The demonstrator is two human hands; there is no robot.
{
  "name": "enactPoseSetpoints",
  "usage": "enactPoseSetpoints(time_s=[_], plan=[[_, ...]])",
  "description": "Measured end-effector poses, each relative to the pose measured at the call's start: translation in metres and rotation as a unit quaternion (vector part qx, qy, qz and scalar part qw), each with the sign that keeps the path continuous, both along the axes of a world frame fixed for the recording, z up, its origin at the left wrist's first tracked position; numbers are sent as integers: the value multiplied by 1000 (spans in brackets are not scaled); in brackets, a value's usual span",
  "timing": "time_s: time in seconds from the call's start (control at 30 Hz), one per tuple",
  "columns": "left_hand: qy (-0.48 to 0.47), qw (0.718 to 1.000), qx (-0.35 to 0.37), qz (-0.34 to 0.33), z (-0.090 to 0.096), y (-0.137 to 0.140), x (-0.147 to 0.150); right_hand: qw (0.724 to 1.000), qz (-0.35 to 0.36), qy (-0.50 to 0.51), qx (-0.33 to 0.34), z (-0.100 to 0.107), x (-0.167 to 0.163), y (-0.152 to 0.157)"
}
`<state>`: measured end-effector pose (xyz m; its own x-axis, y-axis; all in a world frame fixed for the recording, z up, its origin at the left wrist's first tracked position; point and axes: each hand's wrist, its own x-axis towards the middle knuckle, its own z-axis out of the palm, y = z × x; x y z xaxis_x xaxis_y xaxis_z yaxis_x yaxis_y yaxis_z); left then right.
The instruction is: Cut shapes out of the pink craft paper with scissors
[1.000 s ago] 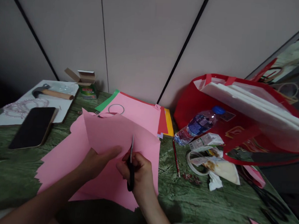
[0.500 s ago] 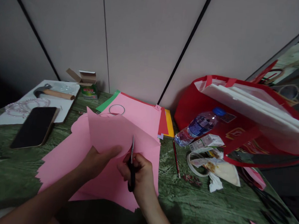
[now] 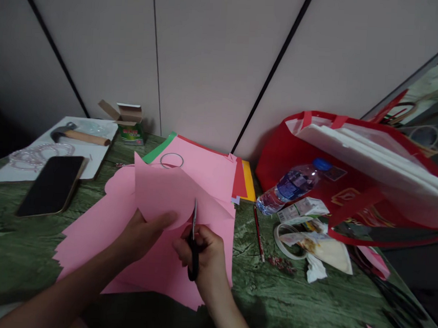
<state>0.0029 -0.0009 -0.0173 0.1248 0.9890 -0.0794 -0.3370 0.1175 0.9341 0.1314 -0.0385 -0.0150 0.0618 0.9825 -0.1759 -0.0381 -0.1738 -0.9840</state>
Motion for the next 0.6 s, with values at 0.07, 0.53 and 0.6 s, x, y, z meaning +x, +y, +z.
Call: enactPoseSetpoints(time_s=[0.07, 0.53, 0.6], plan=[[11, 1000, 1, -1, -1, 0, -1, 1000, 0, -3, -4, 1, 0, 0], [-14, 1000, -2, 3, 1, 1, -1, 1000, -15, 13, -19, 2, -1, -1], [-13, 1000, 1, 2, 2, 1, -1, 1000, -13, 13, -20, 4, -1, -1]])
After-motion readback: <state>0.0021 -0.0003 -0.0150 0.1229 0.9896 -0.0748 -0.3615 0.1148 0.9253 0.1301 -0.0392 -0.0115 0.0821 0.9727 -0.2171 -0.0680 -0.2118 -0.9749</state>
